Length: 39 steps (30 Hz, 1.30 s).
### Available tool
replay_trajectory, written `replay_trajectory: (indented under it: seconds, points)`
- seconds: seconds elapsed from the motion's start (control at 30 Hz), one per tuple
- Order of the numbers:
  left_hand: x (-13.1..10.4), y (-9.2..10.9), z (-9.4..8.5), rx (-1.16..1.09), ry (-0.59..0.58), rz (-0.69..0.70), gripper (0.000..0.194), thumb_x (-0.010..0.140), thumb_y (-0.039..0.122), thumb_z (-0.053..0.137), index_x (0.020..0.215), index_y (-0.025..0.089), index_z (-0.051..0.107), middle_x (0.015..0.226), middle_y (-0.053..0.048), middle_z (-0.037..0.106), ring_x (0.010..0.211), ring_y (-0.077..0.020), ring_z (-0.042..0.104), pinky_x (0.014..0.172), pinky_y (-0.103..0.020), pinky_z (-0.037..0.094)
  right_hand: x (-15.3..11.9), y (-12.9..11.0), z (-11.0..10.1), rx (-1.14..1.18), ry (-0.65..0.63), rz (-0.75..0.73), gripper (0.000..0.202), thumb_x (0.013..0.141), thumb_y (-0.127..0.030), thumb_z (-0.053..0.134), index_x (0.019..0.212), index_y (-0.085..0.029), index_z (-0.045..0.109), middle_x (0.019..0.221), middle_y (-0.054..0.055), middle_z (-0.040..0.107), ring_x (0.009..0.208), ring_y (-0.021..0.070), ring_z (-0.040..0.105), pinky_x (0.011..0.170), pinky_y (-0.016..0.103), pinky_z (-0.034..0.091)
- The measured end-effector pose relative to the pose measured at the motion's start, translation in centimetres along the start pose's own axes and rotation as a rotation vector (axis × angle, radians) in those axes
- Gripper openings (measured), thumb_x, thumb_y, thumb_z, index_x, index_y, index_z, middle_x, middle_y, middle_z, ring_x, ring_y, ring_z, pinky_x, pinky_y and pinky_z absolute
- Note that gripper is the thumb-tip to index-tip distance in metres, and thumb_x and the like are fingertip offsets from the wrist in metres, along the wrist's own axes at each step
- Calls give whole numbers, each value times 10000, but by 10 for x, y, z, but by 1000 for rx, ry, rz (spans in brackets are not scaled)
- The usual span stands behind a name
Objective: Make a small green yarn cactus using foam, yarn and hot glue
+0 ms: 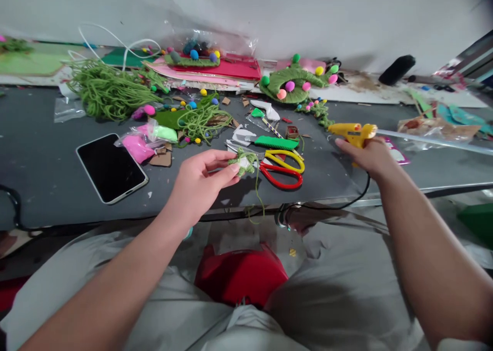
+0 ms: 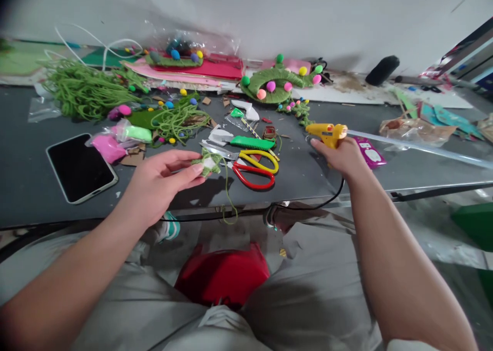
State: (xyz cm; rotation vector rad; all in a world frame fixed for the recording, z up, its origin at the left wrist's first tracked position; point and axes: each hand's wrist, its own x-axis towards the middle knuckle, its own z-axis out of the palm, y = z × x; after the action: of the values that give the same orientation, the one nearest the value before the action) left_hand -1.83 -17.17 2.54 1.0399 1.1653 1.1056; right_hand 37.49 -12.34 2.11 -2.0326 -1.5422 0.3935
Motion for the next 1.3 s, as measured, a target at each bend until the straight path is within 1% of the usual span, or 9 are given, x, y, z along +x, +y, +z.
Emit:
replay_trajectory:
  seconds: [0.2,0.5,0.57,0.63,0.7,0.8,0.9,1.03,1.3]
  points:
    - [0,-3,0,-2,-48,-11,298,751,312,894,996,177,790,868,-30,736,807,-153,715,852,-336,661,5,-4,9,-80,21,193,512,759,-646,739,812,-150,622,776,90,641,704,159,559,645,342,405]
    - [-3,0,-1,12,-61,-19,304,757,314,894,1006,176,785,875,-27,752,799,-150,720,836,-324,663,-43,-16,-34,-331,-88,263,550,700,-738,779,605,-231,588,580,54,562,590,178,451,590,376,335]
    - [-3,2,1,37,-62,-26,303,756,322,891,999,177,783,884,-32,762,792,-160,728,835,-336,662,-58,-27,-34,-183,-151,143,498,766,-655,788,615,-232,573,541,-1,483,547,144,386,557,350,299]
    - [-3,4,2,72,-67,-40,303,750,326,891,995,184,785,881,-33,771,770,-168,737,817,-336,659,-72,-47,-25,70,-221,-78,414,839,-573,765,686,-214,625,622,4,544,563,128,412,550,327,320]
    - [-3,5,3,118,-88,-47,297,751,328,887,998,197,788,873,-31,778,756,-176,747,785,-320,650,-82,-72,-8,197,-304,-273,272,907,-470,734,870,-202,715,822,46,686,707,152,563,652,308,442]
    - [-5,6,6,170,-143,-47,271,769,332,871,999,214,791,880,-35,787,772,-194,760,760,-310,634,-91,-109,20,303,-359,-437,238,985,-401,646,1089,-212,746,1099,71,760,957,201,684,873,331,524]
    - [-8,5,7,164,-186,-65,266,766,344,868,986,216,792,847,-38,785,762,-207,757,748,-321,627,-94,-131,39,354,-384,-556,207,986,-360,646,1091,-221,757,1129,65,764,1036,227,695,932,354,533]
    - [-10,5,6,167,-181,-89,268,757,350,872,973,212,795,784,-32,764,702,-196,735,696,-312,629,-93,-139,47,345,-429,-590,156,971,-318,657,992,-203,761,1004,45,765,939,201,693,857,317,530]
    - [-10,4,5,1,-186,-174,254,741,287,891,956,201,789,860,-28,772,749,-188,760,761,-329,675,-90,-143,53,343,-514,-523,177,961,-329,649,968,-189,757,937,32,764,831,171,665,750,291,512]
